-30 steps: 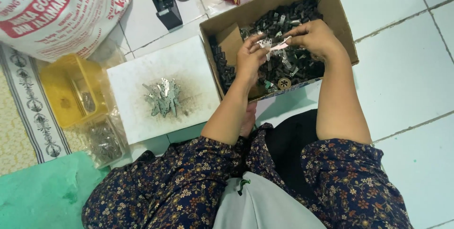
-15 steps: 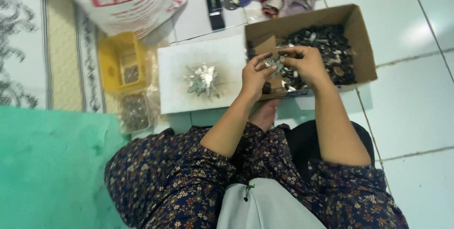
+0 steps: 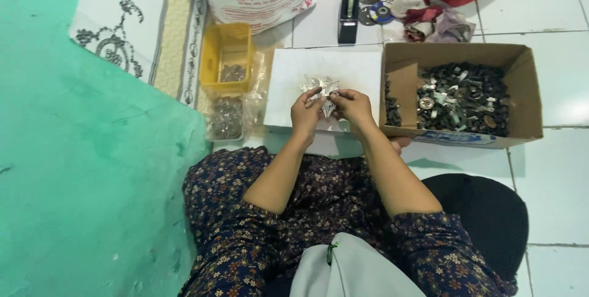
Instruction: Sorting and arranging small metal components from a cardboard box onto a white board on the floor.
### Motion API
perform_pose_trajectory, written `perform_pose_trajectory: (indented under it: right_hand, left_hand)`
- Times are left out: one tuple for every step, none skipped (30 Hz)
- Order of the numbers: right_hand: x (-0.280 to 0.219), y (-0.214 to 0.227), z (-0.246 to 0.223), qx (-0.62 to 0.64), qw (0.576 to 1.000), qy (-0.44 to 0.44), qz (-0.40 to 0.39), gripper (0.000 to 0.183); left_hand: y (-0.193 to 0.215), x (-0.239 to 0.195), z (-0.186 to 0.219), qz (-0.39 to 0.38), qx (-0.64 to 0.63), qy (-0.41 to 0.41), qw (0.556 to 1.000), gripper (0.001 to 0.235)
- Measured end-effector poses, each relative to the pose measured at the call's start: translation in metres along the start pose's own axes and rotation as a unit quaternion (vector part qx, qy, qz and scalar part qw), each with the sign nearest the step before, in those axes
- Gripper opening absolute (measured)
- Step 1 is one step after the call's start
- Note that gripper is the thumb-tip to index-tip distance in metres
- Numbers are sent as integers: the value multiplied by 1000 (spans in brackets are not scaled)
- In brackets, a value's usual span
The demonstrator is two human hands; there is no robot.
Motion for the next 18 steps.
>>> perform_pose_trajectory:
  right_hand:
    - [5, -4, 2, 0, 1000, 0, -2, 42]
    - [9, -6, 4, -21, 1000, -2, -2, 39]
    - [13, -7, 5, -41, 999, -4, -2, 36]
    - [10, -13, 1, -41, 999, -5, 0, 36]
    - [7, -18, -6, -54, 999, 4, 5, 37]
    - [5, -23, -13, -68, 998, 13, 9, 38]
    - [6, -22, -16, -68, 998, 14, 10, 38]
    - [6, -23, -22, -135, 990, 29, 12, 32]
    - [7, -24, -29, -201, 979, 45, 13, 28]
    - [4, -25, -32, -201, 978, 45, 14, 28]
    - [1, -26, -39, -250, 966, 65, 21, 34]
    - [-2, -27, -45, -299, 950, 85, 28, 41]
    - [-1, -23, -45, -299, 950, 85, 29, 41]
    - [-1, -19, -45, -312, 945, 93, 39, 43]
    - [-1, -15, -46, -325, 939, 101, 49, 45]
    - [-1, -12, -43, -325, 939, 101, 49, 45]
    - [-2, -7, -42, -323, 939, 102, 54, 45]
    - [-3, -2, -40, -319, 940, 103, 59, 45]
  left_hand:
    - [8, 1, 0, 2, 0, -1, 1000, 42]
    - [14, 3, -1, -5, 4, -2, 1000, 44]
    - [19, 5, -1, -11, 8, -3, 1000, 47]
    - [23, 5, 4, -12, 8, -2, 1000, 47]
    - [27, 4, 10, -12, 51, -8, 999, 48]
    - [29, 3, 16, -11, 93, -15, 996, 50]
    - [32, 7, 12, -13, 92, -15, 996, 50]
    - [34, 11, 13, -20, 142, -50, 988, 54]
    - [36, 15, 14, -28, 192, -86, 977, 58]
    - [35, 15, 17, -29, 191, -86, 977, 58]
    - [33, 14, 25, -19, 224, -121, 967, 58]
    - [32, 12, 33, -9, 257, -156, 954, 58]
    - [31, 12, 33, -10, 256, -156, 954, 58]
    - [32, 11, 35, -4, 247, -168, 954, 57]
    - [32, 10, 36, 3, 237, -179, 955, 57]
    - [34, 12, 32, 3, 238, -179, 955, 57]
    - [38, 14, 28, 14, 234, -178, 956, 55]
    - [40, 17, 24, 24, 231, -176, 957, 53]
Point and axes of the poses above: each hand's wrist, its own x-axis towards the middle knuckle, its own y-axis out of the back of the hand, z = x × y, the point moved 5 cm from there along x, towards the middle knuckle, and after that the axes turned 13 degrees about -z, right-handed, at the moved point
